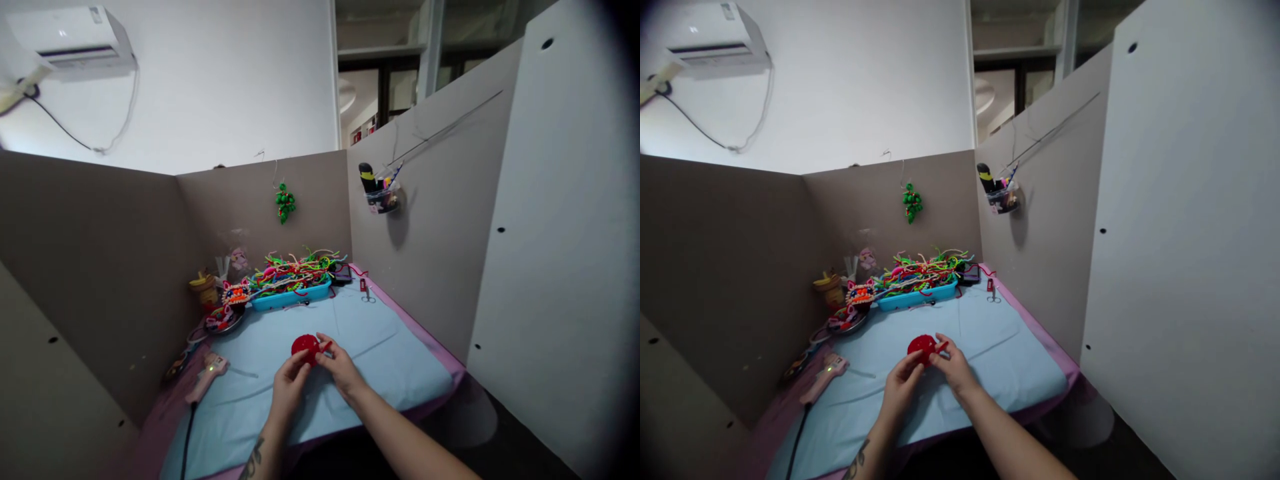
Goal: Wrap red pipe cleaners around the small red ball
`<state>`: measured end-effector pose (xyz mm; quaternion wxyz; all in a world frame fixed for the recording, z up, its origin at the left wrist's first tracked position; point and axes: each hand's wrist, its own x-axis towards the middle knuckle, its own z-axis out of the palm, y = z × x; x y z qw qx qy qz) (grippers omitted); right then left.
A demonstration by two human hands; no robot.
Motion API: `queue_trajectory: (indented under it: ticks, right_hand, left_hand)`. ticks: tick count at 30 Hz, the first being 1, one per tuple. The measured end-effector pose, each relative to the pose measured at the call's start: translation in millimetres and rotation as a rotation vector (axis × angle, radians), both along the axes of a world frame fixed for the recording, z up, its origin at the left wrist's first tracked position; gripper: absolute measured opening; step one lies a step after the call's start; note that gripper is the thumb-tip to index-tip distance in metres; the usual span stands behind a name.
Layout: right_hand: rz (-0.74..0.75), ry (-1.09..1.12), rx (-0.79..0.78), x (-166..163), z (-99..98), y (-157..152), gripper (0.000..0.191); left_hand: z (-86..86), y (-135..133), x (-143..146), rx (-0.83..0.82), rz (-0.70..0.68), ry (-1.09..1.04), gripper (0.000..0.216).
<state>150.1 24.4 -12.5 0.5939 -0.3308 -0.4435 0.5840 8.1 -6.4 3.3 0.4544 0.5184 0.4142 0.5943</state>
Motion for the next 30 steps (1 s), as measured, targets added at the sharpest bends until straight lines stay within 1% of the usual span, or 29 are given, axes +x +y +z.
queue_trajectory:
  ticks: [2,5,6,8,11,18,22,24,27,28,30]
  right_hand:
    - [-0.011,0.016,-0.011,1.2,0.6,0.1,0.041]
    - [-0.024,-0.013,0.0,2.3,-1.9,1.4,0.041]
    - [-0.03,-0.035,0.015,2.4,-2.9,1.8,0.041]
    - [-0.025,-0.08,0.049,2.4,-3.8,2.0,0.04]
    - [0.013,-0.118,0.079,2.2,-2.4,1.0,0.04]
    - [0.026,-0.075,0.064,0.4,-2.9,0.5,0.04]
    - [0.022,-0.088,0.103,-0.4,-4.9,0.7,0.037]
    - [0.037,-0.133,0.121,-1.0,-4.8,0.0,0.037]
    - [0.058,-0.176,0.145,-2.3,-4.7,-0.9,0.039]
    - [0.038,-0.161,0.132,-2.8,-4.8,-0.8,0.039]
    - [-0.031,-0.08,0.052,-3.5,-5.2,-0.2,0.04]
  left_hand:
    - [2.1,-1.8,3.2,0.004,-0.029,-0.027,0.052]
    - [5.1,-3.2,7.2,-0.003,-0.058,-0.103,0.078]
    - [5.6,-3.1,7.9,-0.01,-0.06,-0.12,0.084]
    - [5.5,-2.3,7.8,-0.028,-0.038,-0.139,0.088]
    - [3.2,-0.6,5.7,-0.042,-0.005,-0.147,0.084]
    - [-0.5,-0.4,0.8,-0.051,0.045,-0.139,0.065]
    - [1.8,-0.5,0.9,-0.058,0.021,-0.161,0.05]
    - [3.5,-0.4,1.7,-0.048,-0.001,-0.178,0.049]
    - [4.4,-0.1,1.9,-0.046,-0.005,-0.2,0.053]
    - [4.1,0.2,1.6,-0.053,0.009,-0.211,0.053]
    - [2.7,1.0,0.3,-0.075,0.053,-0.239,0.052]
